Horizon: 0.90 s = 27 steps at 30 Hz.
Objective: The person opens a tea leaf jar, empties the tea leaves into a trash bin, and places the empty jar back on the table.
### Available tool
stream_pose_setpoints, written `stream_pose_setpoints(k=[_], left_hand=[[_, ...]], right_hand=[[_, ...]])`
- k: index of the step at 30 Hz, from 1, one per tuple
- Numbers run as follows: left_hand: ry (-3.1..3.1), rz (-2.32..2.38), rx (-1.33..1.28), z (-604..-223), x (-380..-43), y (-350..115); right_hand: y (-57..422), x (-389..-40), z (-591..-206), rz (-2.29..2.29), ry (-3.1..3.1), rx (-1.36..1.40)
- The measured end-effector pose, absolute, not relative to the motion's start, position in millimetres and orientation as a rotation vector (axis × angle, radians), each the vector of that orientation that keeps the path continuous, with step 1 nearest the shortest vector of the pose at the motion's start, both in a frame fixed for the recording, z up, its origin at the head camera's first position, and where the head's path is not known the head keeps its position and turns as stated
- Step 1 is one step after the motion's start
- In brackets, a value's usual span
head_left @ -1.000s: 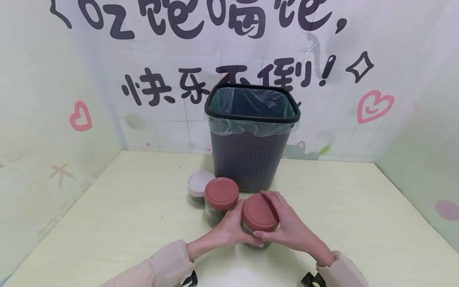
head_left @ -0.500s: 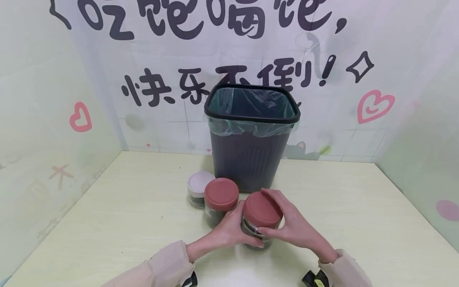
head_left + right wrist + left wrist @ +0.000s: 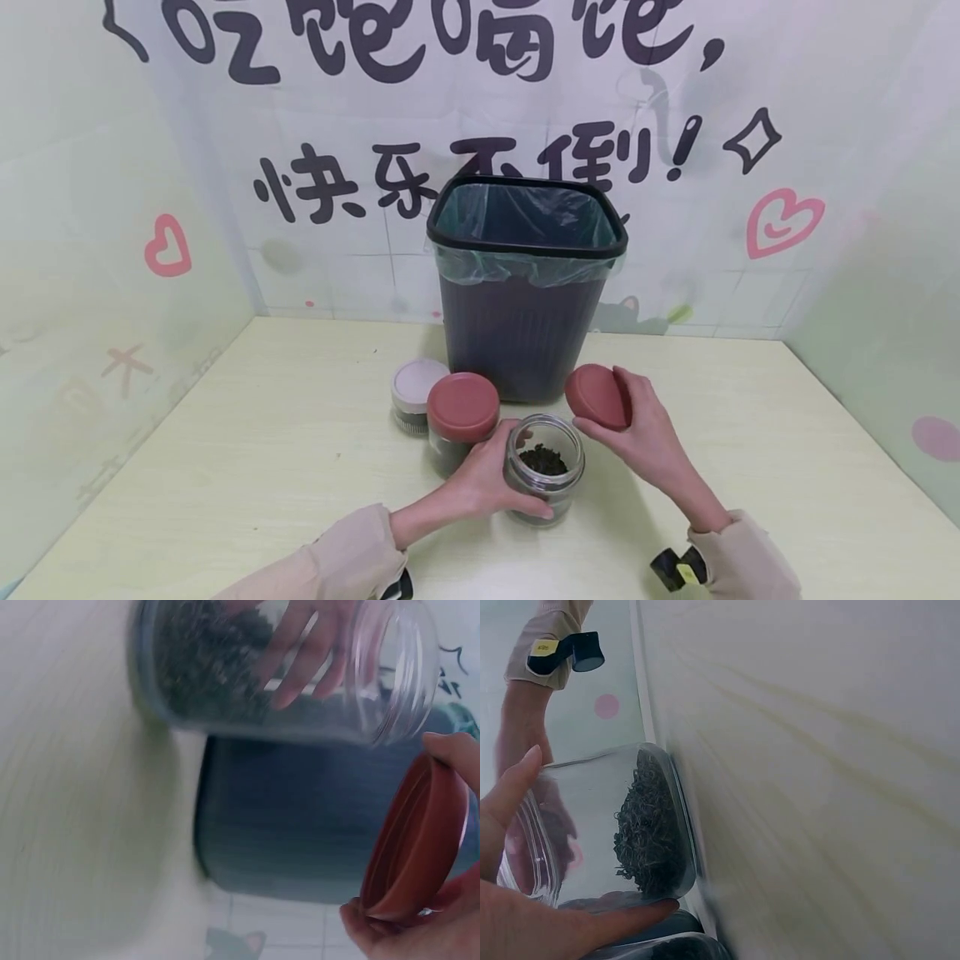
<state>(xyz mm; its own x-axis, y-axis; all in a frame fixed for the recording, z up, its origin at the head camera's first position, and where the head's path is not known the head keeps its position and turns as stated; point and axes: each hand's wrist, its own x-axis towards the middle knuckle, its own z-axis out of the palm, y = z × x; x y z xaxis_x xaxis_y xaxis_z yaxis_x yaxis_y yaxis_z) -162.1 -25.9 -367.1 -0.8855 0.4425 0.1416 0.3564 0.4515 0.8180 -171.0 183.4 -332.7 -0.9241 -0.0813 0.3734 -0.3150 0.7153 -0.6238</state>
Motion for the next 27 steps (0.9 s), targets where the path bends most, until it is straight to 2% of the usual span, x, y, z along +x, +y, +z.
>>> stream_pose_setpoints(k=[27], left_hand=[[2.597,1.357,0.772,-372,-162,-30]], right_hand=[[220,-227,-376,0.687,-3.002,0.204]])
